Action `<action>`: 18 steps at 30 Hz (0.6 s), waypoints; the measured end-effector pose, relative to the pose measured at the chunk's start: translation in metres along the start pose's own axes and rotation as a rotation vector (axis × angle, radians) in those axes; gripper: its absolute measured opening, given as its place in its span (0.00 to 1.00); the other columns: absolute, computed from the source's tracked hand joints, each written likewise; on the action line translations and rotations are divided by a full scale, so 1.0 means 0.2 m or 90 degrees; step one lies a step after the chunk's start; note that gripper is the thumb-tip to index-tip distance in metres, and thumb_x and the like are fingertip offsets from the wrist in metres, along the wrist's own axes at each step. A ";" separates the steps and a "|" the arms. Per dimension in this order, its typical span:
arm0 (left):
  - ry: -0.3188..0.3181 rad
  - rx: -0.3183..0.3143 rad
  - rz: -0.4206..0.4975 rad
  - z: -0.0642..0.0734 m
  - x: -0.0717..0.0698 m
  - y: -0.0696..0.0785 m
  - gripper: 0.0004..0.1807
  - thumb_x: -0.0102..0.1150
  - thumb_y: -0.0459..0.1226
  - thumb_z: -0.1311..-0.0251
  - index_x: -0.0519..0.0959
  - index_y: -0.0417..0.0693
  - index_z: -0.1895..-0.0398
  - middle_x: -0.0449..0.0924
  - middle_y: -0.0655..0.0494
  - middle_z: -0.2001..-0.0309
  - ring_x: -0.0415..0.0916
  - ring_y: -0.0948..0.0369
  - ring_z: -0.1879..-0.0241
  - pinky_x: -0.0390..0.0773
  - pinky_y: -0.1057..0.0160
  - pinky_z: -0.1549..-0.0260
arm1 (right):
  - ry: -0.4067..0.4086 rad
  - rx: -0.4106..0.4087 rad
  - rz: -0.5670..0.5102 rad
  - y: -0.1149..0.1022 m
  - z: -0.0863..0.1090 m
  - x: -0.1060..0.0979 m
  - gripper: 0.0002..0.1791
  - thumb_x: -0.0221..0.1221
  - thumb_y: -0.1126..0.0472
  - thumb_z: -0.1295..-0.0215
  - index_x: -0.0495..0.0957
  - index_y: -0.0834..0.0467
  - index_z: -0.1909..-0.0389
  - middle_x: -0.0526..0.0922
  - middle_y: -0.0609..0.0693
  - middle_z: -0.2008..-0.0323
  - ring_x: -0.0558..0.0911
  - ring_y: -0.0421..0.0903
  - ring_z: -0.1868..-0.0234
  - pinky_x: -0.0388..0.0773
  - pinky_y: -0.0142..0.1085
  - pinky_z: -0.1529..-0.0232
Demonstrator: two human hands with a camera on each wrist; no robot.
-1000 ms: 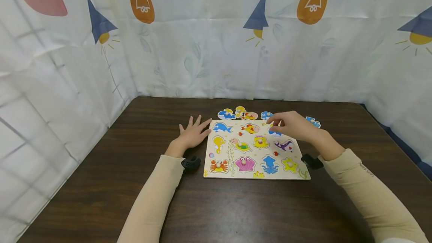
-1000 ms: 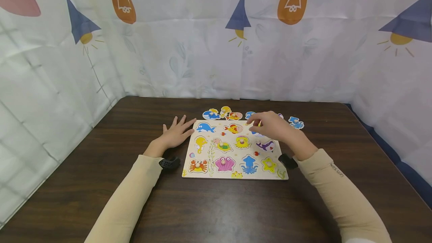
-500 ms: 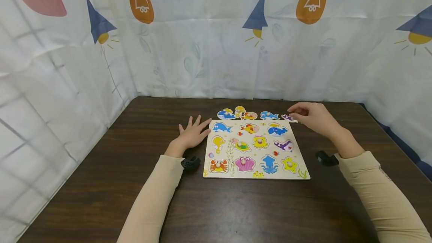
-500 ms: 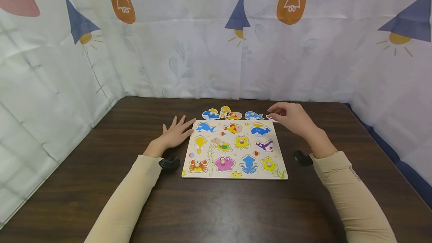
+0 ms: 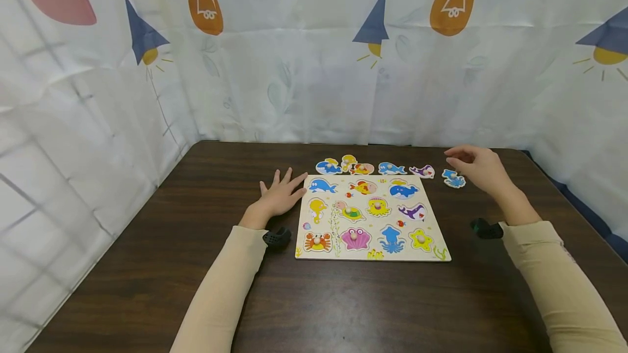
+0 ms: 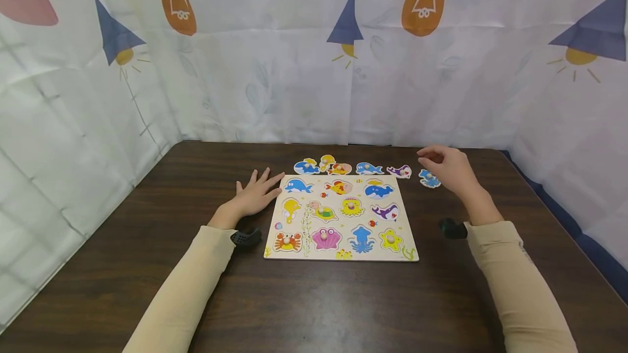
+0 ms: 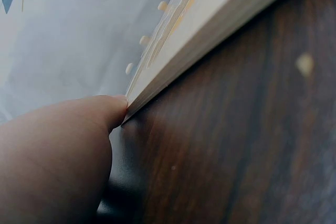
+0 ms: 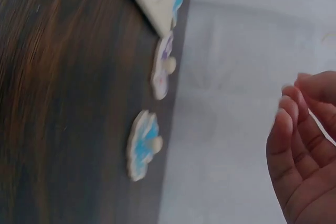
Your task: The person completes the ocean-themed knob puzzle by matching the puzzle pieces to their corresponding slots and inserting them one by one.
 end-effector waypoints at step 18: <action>0.006 -0.007 -0.003 0.00 0.02 -0.01 0.34 0.40 0.55 0.20 0.51 0.62 0.16 0.35 0.43 0.17 0.24 0.37 0.21 0.25 0.24 0.35 | -0.152 0.108 -0.001 0.26 -0.06 0.00 0.20 0.54 0.65 0.24 0.74 0.77 0.40 0.83 0.70 0.53 0.87 0.58 0.59 0.79 0.60 0.50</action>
Point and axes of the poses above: each hand's wrist, its own z-axis away from the middle knuckle, its own x-axis out of the palm, y = z × x, the point moved 1 cm from there along -z, towards the middle knuckle
